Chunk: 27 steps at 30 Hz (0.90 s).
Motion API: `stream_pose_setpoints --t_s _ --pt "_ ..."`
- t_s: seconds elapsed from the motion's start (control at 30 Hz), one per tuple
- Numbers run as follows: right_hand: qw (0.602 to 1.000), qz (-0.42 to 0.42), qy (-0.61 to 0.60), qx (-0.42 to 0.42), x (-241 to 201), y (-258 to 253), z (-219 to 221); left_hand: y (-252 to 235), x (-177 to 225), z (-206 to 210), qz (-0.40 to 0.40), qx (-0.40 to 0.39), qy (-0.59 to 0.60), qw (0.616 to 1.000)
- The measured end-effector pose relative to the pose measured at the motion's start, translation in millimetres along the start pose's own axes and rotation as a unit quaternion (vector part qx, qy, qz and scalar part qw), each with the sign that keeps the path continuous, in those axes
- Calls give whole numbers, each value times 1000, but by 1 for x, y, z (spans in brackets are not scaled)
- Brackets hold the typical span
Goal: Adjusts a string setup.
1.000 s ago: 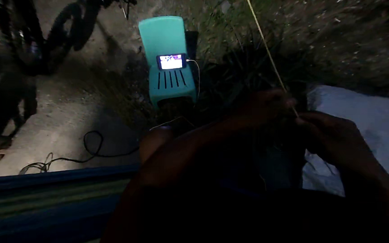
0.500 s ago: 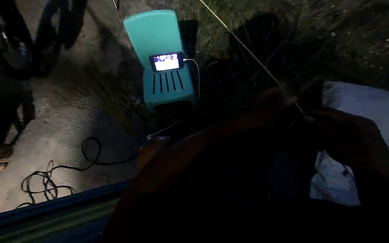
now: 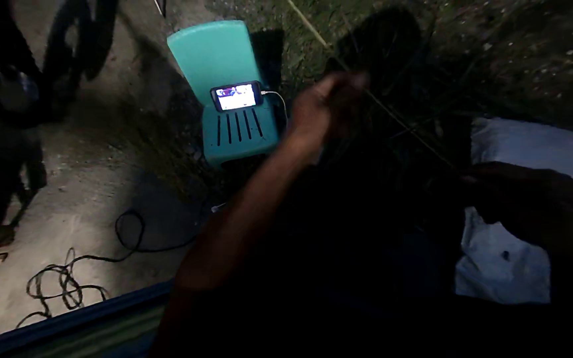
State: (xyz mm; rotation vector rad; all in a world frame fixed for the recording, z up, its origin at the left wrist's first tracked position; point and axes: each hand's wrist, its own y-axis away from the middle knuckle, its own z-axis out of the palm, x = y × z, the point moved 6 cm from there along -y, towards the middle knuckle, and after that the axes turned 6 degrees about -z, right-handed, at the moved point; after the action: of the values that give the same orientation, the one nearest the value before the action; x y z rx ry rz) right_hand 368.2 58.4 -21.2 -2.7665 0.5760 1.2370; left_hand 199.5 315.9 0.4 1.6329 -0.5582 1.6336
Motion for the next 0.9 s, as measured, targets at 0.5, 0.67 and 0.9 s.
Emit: stream_pose_setpoints --t_s 0.5,0.67,0.9 --pt "994 37 -97 -44 -35 7 18 37 -19 55 -64 -136 -98 984" --pt "997 -10 -63 -32 -38 18 7 18 -6 10 24 -31 14 999" --pt "997 11 -54 -57 -33 27 1 16 12 -34 62 45 44 996"
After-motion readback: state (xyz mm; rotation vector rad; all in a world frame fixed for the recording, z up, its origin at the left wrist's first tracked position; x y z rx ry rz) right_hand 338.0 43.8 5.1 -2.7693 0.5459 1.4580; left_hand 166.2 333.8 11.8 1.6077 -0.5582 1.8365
